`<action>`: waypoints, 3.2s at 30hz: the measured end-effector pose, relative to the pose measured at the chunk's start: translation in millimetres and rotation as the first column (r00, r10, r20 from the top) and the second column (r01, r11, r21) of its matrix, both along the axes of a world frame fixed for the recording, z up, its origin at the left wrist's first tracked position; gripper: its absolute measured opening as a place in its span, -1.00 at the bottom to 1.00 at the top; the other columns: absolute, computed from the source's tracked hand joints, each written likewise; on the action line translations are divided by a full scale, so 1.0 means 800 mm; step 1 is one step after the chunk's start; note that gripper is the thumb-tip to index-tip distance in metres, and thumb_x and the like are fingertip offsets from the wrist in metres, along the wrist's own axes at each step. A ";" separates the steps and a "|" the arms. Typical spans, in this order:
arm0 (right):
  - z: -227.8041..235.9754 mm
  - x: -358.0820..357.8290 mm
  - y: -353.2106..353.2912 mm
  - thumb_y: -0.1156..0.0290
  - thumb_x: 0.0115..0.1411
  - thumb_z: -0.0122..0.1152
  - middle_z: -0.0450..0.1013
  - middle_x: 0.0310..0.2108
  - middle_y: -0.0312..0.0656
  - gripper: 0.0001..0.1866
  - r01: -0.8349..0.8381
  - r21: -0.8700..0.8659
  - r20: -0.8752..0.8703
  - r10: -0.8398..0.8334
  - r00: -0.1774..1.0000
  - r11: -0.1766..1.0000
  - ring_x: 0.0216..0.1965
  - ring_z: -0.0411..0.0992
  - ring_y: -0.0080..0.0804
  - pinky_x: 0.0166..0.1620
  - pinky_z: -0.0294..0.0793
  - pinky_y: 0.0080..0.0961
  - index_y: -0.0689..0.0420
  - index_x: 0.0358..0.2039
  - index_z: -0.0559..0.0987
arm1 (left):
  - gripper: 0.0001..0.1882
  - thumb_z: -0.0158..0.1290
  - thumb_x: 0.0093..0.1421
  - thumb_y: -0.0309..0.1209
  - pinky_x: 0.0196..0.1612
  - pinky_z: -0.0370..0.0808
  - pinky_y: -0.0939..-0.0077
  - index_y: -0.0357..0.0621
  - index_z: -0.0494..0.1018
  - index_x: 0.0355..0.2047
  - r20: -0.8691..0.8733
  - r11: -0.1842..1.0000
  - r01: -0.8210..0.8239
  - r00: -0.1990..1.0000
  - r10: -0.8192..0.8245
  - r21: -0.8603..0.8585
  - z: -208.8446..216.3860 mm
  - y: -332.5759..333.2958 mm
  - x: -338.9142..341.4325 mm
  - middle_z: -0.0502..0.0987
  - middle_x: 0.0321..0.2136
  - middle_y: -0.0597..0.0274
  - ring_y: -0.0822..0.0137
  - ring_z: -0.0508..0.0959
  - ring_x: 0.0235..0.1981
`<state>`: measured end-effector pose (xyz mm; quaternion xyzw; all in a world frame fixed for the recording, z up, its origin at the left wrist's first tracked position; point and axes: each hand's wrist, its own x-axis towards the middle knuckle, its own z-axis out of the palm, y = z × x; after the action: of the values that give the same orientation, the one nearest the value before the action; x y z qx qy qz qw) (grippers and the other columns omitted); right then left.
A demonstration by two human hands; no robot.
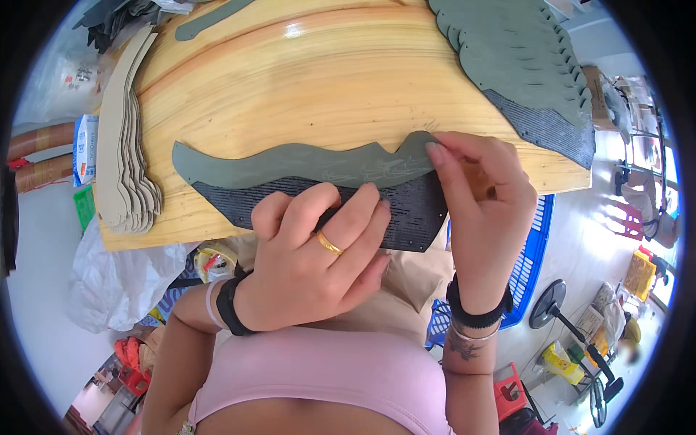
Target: Peeling off protective paper from adhesive shoe upper components and stacking them.
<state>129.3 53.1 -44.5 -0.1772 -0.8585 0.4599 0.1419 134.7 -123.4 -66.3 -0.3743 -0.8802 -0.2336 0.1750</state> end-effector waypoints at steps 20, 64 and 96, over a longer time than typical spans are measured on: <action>-0.006 -0.006 -0.004 0.61 0.09 0.32 0.43 -0.43 -0.27 -0.91 -0.006 -0.013 0.035 0.007 0.999 1.000 -0.42 0.41 -0.64 -0.30 0.37 -0.71 0.27 -0.36 0.60 | -0.63 0.10 -0.18 -0.31 -0.10 0.13 0.30 -0.09 0.57 -0.29 0.014 0.999 0.001 1.000 0.000 -0.044 0.002 -0.003 0.002 0.49 -0.09 0.38 0.27 0.36 -0.15; 0.039 0.046 0.165 0.45 0.26 0.17 0.49 -0.34 -0.42 -0.88 -0.091 -0.354 -0.054 0.076 0.996 0.931 -0.32 0.34 -0.74 -0.21 0.30 -0.75 0.22 -0.25 0.58 | -0.64 0.10 0.08 -0.06 -0.09 0.25 0.15 0.20 0.46 -0.12 -0.558 0.685 0.311 0.813 0.168 0.659 0.022 0.071 0.026 0.31 -0.19 0.28 0.17 0.30 -0.14; 0.006 -0.065 0.377 0.42 0.22 0.20 0.56 -0.32 -0.28 -0.87 -0.135 0.404 -0.045 0.167 0.985 0.905 -0.28 0.47 -0.49 -0.10 0.38 -0.62 0.17 -0.26 0.62 | -0.37 0.11 0.11 -0.37 0.16 0.09 -0.06 -0.43 0.16 0.12 0.115 0.996 0.055 0.991 -0.062 0.067 0.014 0.164 -0.049 0.44 0.01 -0.16 -0.09 0.31 0.10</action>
<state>77.6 354.9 -39.8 -0.0595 -0.9390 0.2914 0.1727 95.4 7.7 -54.7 -0.3799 -0.8696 -0.2880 0.1282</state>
